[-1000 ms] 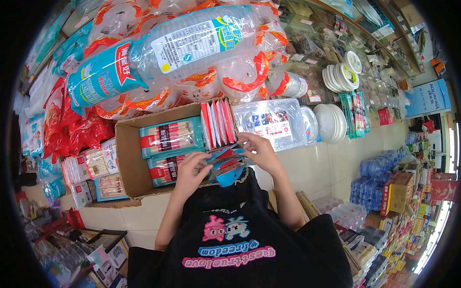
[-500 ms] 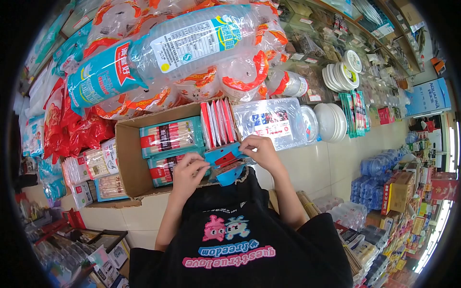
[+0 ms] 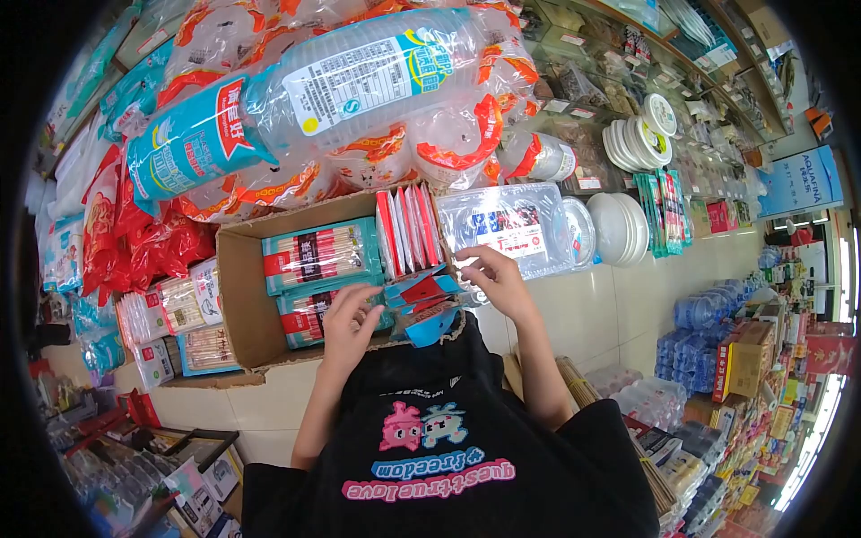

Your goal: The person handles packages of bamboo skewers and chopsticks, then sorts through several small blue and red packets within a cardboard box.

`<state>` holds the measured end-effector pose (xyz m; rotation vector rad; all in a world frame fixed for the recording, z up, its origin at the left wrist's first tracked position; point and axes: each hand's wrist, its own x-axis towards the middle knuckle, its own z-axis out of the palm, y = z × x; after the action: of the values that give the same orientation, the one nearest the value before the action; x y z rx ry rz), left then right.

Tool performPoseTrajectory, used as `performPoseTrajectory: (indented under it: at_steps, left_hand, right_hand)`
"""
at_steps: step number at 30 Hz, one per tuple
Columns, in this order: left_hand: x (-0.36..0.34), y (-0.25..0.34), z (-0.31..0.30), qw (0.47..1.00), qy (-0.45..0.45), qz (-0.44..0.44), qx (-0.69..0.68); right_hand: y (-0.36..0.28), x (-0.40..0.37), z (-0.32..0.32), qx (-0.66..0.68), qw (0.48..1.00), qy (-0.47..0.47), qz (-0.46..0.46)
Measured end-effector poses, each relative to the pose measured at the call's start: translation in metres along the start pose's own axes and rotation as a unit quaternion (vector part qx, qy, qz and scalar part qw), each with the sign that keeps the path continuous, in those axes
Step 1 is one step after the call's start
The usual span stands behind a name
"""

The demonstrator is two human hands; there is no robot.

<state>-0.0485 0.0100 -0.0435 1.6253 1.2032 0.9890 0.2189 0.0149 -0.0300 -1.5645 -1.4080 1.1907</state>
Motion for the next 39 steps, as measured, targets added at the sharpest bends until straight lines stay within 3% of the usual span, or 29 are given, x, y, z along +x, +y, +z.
performPoseTrajectory:
  at_steps: [6, 9, 12, 16, 19, 23, 29, 35, 39]
  left_hand:
    - [0.000, -0.001, 0.002, 0.986, -0.089, 0.128, 0.054]
    - [-0.003, 0.002, 0.000, 0.981, -0.103, 0.136, 0.090]
    - [-0.005, 0.009, -0.003, 0.987, -0.079, 0.113, 0.082]
    - [-0.008, 0.003, -0.006, 1.000, 0.008, 0.007, -0.017]
    - [-0.008, -0.005, -0.013, 1.000, -0.002, 0.007, -0.018]
    - [-0.004, -0.003, -0.016, 0.995, -0.090, 0.035, 0.021]
    - [-0.005, 0.003, -0.002, 0.997, -0.080, 0.011, -0.006]
    - [-0.006, 0.004, -0.002, 0.997, -0.078, 0.013, -0.002]
    - [-0.005, 0.004, -0.002, 0.997, -0.078, 0.014, 0.008]
  right_hand:
    - [-0.017, -0.001, 0.003, -0.039, 0.996, -0.071, -0.042]
    - [-0.014, -0.002, 0.004, -0.058, 0.994, -0.076, -0.052]
    - [-0.014, -0.003, 0.004, -0.048, 0.998, -0.027, -0.033]
    - [0.005, -0.007, -0.012, -0.075, 0.997, -0.002, -0.028]
    - [-0.001, -0.014, -0.014, -0.113, 0.992, -0.045, -0.024]
    - [-0.014, -0.021, -0.005, -0.131, 0.988, -0.081, -0.017]
    - [-0.008, -0.020, -0.002, -0.150, 0.983, -0.077, -0.076]
    - [-0.017, -0.021, 0.003, -0.127, 0.992, -0.001, -0.018]
    - [-0.008, -0.021, -0.003, -0.150, 0.988, 0.011, -0.028]
